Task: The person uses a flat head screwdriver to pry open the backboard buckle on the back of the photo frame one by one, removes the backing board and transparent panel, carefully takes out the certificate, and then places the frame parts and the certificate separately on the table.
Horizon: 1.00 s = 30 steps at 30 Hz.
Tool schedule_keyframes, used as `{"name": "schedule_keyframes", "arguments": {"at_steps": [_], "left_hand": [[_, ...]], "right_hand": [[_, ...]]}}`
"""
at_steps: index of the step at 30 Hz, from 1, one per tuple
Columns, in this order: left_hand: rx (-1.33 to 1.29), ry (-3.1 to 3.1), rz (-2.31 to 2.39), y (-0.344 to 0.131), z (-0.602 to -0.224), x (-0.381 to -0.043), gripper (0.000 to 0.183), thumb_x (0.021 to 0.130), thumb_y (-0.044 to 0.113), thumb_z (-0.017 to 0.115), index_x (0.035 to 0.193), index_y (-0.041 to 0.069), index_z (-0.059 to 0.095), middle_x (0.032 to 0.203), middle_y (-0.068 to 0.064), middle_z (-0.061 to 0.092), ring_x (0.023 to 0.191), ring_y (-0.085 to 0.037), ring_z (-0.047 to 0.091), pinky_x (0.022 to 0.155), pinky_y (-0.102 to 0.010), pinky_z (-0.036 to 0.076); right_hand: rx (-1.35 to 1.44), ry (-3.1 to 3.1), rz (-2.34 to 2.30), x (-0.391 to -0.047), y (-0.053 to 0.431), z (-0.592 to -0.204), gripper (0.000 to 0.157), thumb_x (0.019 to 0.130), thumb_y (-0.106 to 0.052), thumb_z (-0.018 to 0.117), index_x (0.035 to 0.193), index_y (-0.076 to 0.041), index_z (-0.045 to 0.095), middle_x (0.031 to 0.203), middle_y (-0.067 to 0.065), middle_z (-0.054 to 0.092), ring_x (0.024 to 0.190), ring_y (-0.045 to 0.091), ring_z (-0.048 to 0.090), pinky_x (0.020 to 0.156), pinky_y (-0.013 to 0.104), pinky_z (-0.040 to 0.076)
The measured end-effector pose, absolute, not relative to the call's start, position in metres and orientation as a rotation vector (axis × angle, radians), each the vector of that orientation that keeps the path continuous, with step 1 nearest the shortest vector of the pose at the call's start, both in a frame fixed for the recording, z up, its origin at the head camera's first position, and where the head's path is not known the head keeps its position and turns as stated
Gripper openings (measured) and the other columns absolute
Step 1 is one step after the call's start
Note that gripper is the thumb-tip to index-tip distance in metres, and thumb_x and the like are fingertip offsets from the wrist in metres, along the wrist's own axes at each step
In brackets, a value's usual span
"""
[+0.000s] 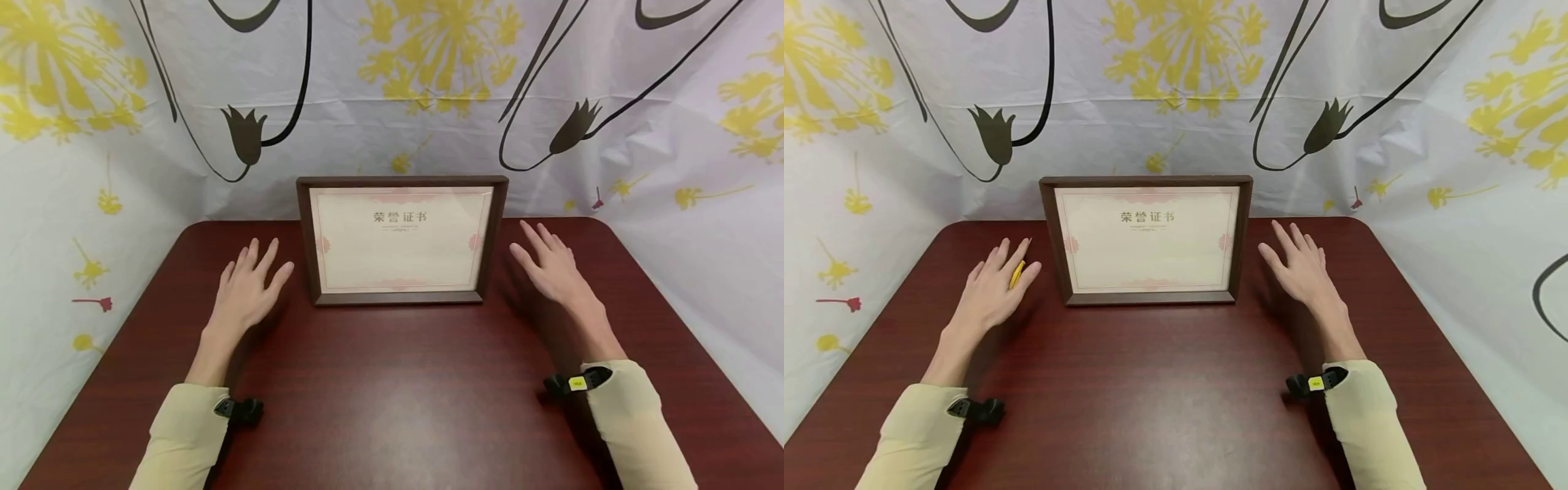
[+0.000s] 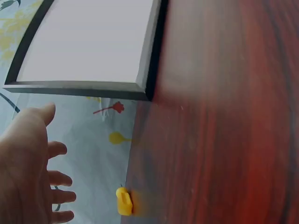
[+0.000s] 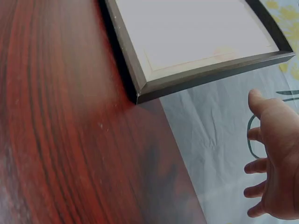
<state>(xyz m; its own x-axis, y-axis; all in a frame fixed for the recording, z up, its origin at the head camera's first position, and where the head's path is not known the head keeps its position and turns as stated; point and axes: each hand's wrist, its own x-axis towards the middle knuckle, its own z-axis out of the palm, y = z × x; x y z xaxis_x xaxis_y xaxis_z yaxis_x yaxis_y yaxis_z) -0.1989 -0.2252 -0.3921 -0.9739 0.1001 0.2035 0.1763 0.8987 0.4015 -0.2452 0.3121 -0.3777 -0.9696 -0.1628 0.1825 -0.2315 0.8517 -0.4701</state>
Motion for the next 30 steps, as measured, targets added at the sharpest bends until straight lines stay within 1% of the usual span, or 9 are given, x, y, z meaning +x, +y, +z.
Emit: {"name": "schedule_keyframes", "arguments": {"at_steps": [3,6,9,11,13,18,22,27,30], "left_hand": [[-0.22,-2.844,-0.689,-0.221,-0.39,-0.2,0.075,0.104,0.061,0.033,0.161,0.014,0.025,0.163,-0.027,0.018,0.148,-0.047,0.021,0.115,-0.065,0.016],[-0.225,-2.802,-0.747,-0.216,-0.389,-0.202,0.075,0.105,0.06,0.034,0.161,0.011,0.026,0.16,-0.028,0.024,0.143,-0.049,0.029,0.112,-0.065,0.023],[-0.228,-2.777,-0.816,-0.212,-0.387,-0.205,0.075,0.106,0.058,0.033,0.16,0.008,0.025,0.158,-0.029,0.028,0.141,-0.051,0.032,0.111,-0.066,0.025],[-0.229,-2.773,-0.875,-0.209,-0.386,-0.206,0.075,0.106,0.057,0.032,0.161,0.007,0.023,0.158,-0.029,0.028,0.141,-0.051,0.031,0.111,-0.066,0.025],[-0.23,-2.77,-0.929,-0.206,-0.385,-0.207,0.075,0.107,0.057,0.03,0.161,0.006,0.021,0.158,-0.028,0.028,0.143,-0.05,0.029,0.112,-0.065,0.023],[-0.233,-2.756,-1.056,-0.199,-0.384,-0.21,0.076,0.108,0.056,0.028,0.161,0.004,0.015,0.16,-0.027,0.025,0.146,-0.044,0.025,0.113,-0.064,0.023],[-0.254,-2.721,-1.118,-0.192,-0.382,-0.214,0.076,0.108,0.054,0.027,0.159,-0.001,0.017,0.156,-0.028,0.031,0.146,-0.044,0.026,0.114,-0.062,0.023],[-0.272,-2.683,-1.165,-0.184,-0.382,-0.219,0.075,0.109,0.051,0.028,0.157,-0.007,0.02,0.149,-0.031,0.039,0.149,-0.046,0.017,0.118,-0.06,0.014],[-0.291,-2.684,-1.177,-0.18,-0.382,-0.22,0.073,0.11,0.048,0.028,0.156,-0.008,0.019,0.148,-0.032,0.04,0.147,-0.046,0.022,0.118,-0.059,0.017]], "right_hand": [[0.373,-2.843,0.833,-0.247,0.311,-0.377,0.067,0.107,-0.049,0.039,0.161,-0.011,0.025,0.161,0.031,0.017,0.147,0.052,0.014,0.115,0.066,0.011],[0.422,-2.799,0.891,-0.247,0.308,-0.376,0.065,0.108,-0.046,0.04,0.16,-0.01,0.027,0.162,0.028,0.021,0.149,0.045,0.018,0.117,0.061,0.015],[0.458,-2.762,0.938,-0.247,0.304,-0.374,0.064,0.109,-0.044,0.04,0.16,-0.009,0.026,0.162,0.024,0.025,0.149,0.041,0.021,0.118,0.058,0.017],[0.46,-2.745,0.966,-0.247,0.3,-0.373,0.064,0.108,-0.043,0.042,0.161,-0.009,0.025,0.162,0.02,0.027,0.15,0.038,0.022,0.118,0.056,0.017],[0.458,-2.725,1.011,-0.248,0.296,-0.372,0.064,0.108,-0.042,0.043,0.161,-0.01,0.025,0.162,0.019,0.028,0.147,0.039,0.028,0.117,0.056,0.02],[0.466,-2.707,1.104,-0.251,0.287,-0.372,0.064,0.108,-0.039,0.044,0.161,-0.008,0.023,0.158,0.022,0.034,0.137,0.044,0.042,0.111,0.06,0.03],[0.499,-2.683,1.164,-0.255,0.279,-0.373,0.064,0.108,-0.037,0.046,0.16,-0.008,0.023,0.155,0.022,0.038,0.136,0.042,0.044,0.109,0.06,0.032],[0.476,-2.679,1.22,-0.255,0.269,-0.375,0.064,0.107,-0.04,0.047,0.161,-0.012,0.024,0.151,0.022,0.043,0.135,0.039,0.046,0.108,0.059,0.035],[0.449,-2.691,1.229,-0.255,0.264,-0.376,0.064,0.106,-0.043,0.049,0.16,-0.014,0.027,0.143,0.019,0.051,0.129,0.033,0.05,0.104,0.055,0.039]]}}
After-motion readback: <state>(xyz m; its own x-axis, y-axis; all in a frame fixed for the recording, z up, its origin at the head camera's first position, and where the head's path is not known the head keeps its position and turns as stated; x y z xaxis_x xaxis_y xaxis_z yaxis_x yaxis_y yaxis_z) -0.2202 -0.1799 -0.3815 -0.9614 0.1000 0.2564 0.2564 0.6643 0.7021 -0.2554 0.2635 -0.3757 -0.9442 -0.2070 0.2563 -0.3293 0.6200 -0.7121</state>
